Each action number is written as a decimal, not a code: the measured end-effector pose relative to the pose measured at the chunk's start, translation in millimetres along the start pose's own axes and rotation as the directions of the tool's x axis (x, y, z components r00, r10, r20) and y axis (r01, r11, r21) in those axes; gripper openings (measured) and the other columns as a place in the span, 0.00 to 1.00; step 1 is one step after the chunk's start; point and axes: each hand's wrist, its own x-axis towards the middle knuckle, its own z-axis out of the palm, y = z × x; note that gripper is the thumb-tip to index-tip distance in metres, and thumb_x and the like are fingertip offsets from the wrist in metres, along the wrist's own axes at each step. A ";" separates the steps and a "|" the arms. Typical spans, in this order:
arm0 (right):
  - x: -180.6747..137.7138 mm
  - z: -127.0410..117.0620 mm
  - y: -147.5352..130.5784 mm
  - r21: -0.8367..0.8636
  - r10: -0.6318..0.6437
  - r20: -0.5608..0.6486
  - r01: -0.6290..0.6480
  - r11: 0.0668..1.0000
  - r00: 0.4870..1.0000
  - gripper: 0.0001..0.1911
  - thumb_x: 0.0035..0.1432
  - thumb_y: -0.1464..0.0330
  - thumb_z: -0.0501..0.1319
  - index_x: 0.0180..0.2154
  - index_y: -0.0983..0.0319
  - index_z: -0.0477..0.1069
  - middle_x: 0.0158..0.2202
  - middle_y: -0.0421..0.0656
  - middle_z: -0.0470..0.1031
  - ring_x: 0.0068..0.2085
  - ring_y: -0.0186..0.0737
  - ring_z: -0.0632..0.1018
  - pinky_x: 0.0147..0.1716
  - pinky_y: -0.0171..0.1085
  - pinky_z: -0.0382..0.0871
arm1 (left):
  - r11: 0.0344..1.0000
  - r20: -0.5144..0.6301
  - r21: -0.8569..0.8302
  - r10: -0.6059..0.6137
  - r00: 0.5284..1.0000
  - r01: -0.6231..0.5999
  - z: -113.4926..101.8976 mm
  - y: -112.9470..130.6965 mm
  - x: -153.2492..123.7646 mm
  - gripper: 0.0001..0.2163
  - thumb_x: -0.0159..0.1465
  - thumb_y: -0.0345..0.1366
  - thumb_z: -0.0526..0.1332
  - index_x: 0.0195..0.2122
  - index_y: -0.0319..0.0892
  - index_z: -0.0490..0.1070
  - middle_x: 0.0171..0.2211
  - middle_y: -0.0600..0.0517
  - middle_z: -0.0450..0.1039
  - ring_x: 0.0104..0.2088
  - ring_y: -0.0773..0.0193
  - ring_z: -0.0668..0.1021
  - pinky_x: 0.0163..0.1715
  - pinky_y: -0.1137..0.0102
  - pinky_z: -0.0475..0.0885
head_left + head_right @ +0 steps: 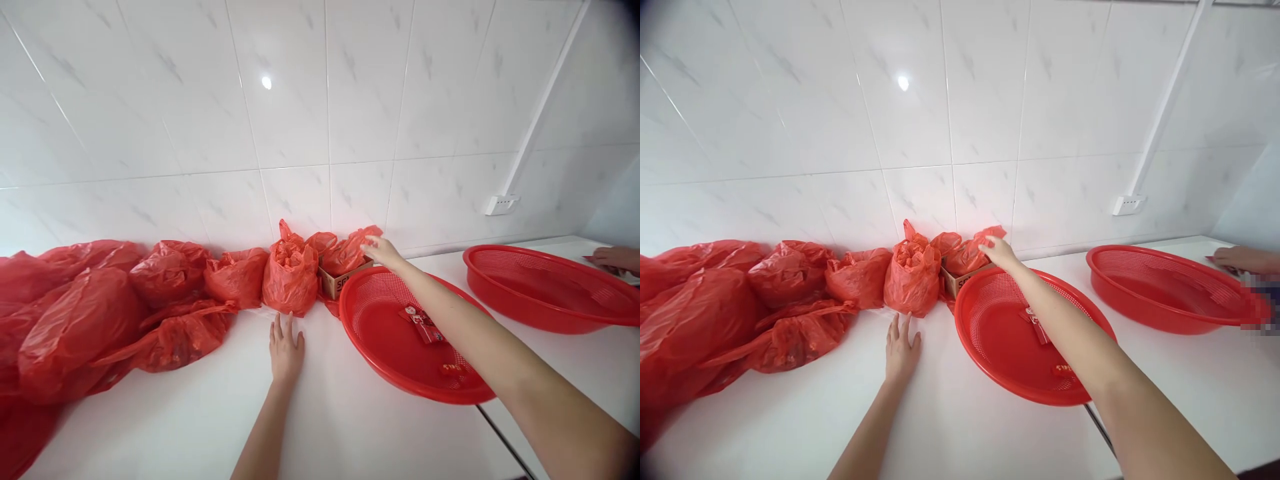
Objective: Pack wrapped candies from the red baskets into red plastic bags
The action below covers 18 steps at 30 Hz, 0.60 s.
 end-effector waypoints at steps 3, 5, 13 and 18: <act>-12.4 -6.9 -22.2 0.178 -0.104 -0.080 0.116 0.977 0.991 0.25 0.62 0.55 0.53 0.57 0.58 0.66 0.64 0.45 0.65 0.62 0.44 0.68 0.57 0.44 0.64 | 0.995 -0.005 -0.097 -0.029 1.000 0.029 -2.8 3.4 -0.3 0.24 0.63 0.35 0.56 0.61 0.43 0.62 0.67 0.38 0.51 0.67 0.44 0.56 0.63 0.47 0.54; -28.2 -17.1 -37.6 0.403 -0.133 -0.097 0.161 0.901 0.986 0.23 0.61 0.52 0.53 0.51 0.56 0.71 0.60 0.43 0.70 0.60 0.45 0.70 0.55 0.44 0.68 | 0.981 -0.006 -0.183 -0.059 0.998 0.057 -7.4 7.2 -0.6 0.23 0.64 0.37 0.56 0.60 0.43 0.62 0.65 0.39 0.53 0.67 0.46 0.57 0.64 0.49 0.53; -112.3 -28.1 -65.2 0.713 -0.009 -0.019 0.020 0.701 1.000 0.15 0.55 0.52 0.60 0.34 0.56 0.73 0.39 0.42 0.80 0.48 0.52 0.78 0.42 0.47 0.75 | 0.740 0.238 -0.621 -0.135 0.962 0.258 -59.9 65.3 -14.9 0.28 0.69 0.54 0.44 0.68 0.54 0.45 0.65 0.41 0.57 0.57 0.51 0.72 0.48 0.55 0.73; -162.1 -13.0 -72.0 0.634 0.009 0.048 -0.038 0.773 0.999 0.16 0.59 0.51 0.57 0.32 0.56 0.72 0.32 0.42 0.78 0.37 0.48 0.80 0.34 0.44 0.76 | 0.518 0.439 -0.752 -0.068 0.896 0.408 -97.2 111.5 -40.7 0.30 0.57 0.47 0.68 0.61 0.50 0.63 0.50 0.46 0.72 0.48 0.56 0.76 0.48 0.62 0.72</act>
